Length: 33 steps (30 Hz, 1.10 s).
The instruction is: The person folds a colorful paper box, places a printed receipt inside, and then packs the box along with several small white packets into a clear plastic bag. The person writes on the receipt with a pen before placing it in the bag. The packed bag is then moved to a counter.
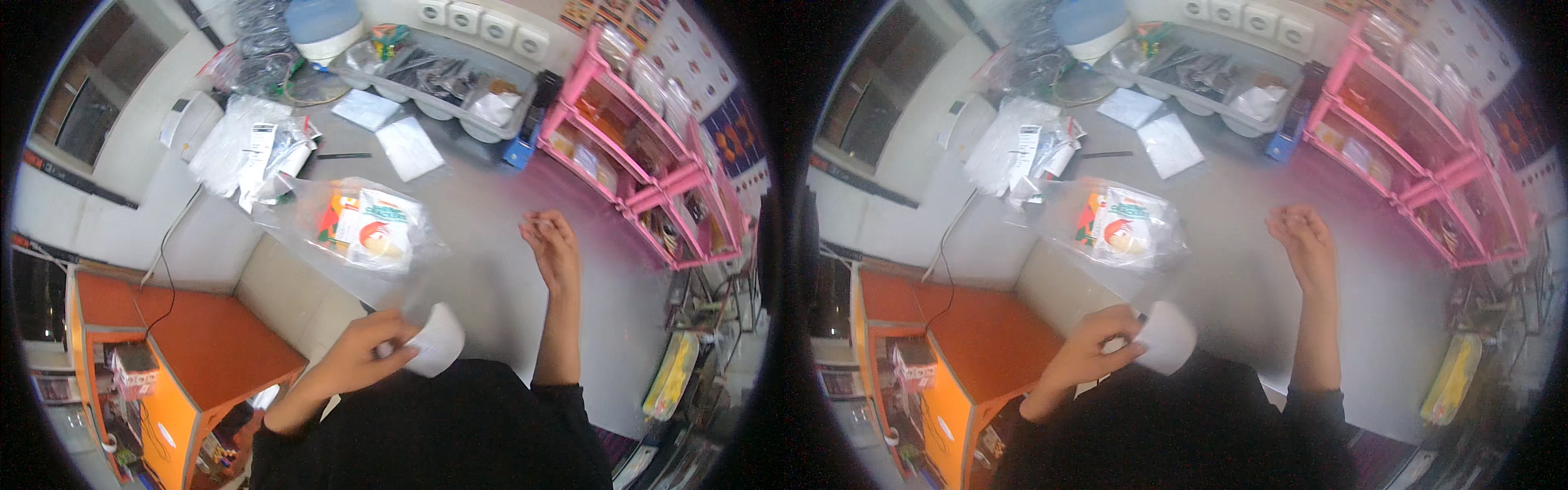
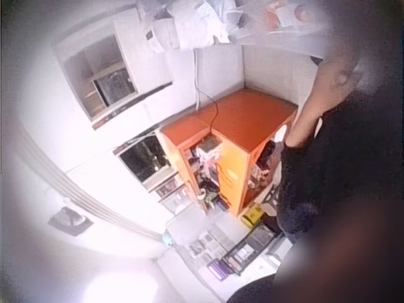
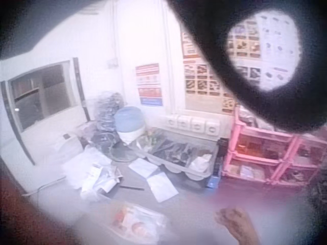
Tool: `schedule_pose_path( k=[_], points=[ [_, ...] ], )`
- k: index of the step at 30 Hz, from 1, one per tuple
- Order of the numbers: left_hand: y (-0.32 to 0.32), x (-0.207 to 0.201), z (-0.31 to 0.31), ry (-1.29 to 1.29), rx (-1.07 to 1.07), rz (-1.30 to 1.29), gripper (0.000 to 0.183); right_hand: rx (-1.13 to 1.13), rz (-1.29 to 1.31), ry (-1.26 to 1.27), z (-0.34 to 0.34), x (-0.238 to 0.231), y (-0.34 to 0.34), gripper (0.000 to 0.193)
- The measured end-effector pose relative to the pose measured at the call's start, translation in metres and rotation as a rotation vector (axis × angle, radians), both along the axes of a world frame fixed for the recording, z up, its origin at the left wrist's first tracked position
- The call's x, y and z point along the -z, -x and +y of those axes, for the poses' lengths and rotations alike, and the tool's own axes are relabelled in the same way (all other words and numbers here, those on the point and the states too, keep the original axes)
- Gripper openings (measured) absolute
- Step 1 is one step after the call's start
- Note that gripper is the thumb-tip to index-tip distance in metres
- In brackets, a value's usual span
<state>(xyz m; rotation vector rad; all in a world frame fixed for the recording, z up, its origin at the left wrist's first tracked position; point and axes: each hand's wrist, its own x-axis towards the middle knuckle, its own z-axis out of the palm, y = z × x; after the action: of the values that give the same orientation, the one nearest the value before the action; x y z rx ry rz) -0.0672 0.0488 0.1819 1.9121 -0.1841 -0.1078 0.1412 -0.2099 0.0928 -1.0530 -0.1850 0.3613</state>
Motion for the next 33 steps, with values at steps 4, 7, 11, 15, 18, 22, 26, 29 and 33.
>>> schedule_pose_path(
  k=[4, 7, 11, 15, 18, 22, 26, 29, 33],
  points=[
    [0.053, -0.002, 0.043, 0.372, -0.415, -0.108, 0.015, -0.265, 0.040, -0.238, 0.116, 0.059, -0.068, 0.015],
    [0.087, -0.001, 0.066, 0.556, -0.832, -0.141, 0.033, -0.484, -0.218, 0.010, 0.211, 0.091, -0.091, 0.017],
    [0.112, 0.003, 0.087, 0.623, -0.994, -0.299, 0.050, -0.872, -0.473, 0.385, 0.254, 0.113, -0.088, 0.024],
    [0.108, -0.001, 0.095, 0.597, -1.066, -0.338, 0.052, -1.069, -0.355, 0.532, 0.220, 0.094, -0.091, 0.019],
    [0.080, -0.017, 0.089, 0.506, -0.962, -0.294, 0.042, -0.958, -0.837, 0.781, 0.182, 0.032, -0.092, 0.026],
    [0.012, -0.038, 0.050, -0.070, -0.402, -0.075, 0.022, -0.792, -0.809, 0.229, 0.131, -0.076, -0.031, 0.036],
    [-0.054, -0.033, 0.002, -0.123, -0.206, -0.029, 0.033, -0.755, -0.433, 0.417, 0.082, -0.104, 0.005, 0.037],
    [-0.053, -0.032, 0.002, -0.107, -0.144, 0.150, 0.037, -0.580, -0.275, 0.547, 0.054, -0.048, -0.035, 0.037],
    [-0.031, -0.059, 0.076, -0.072, -0.204, -0.181, 0.019, -0.425, -0.436, 1.012, 0.024, 0.041, -0.093, 0.036]
  ],
)
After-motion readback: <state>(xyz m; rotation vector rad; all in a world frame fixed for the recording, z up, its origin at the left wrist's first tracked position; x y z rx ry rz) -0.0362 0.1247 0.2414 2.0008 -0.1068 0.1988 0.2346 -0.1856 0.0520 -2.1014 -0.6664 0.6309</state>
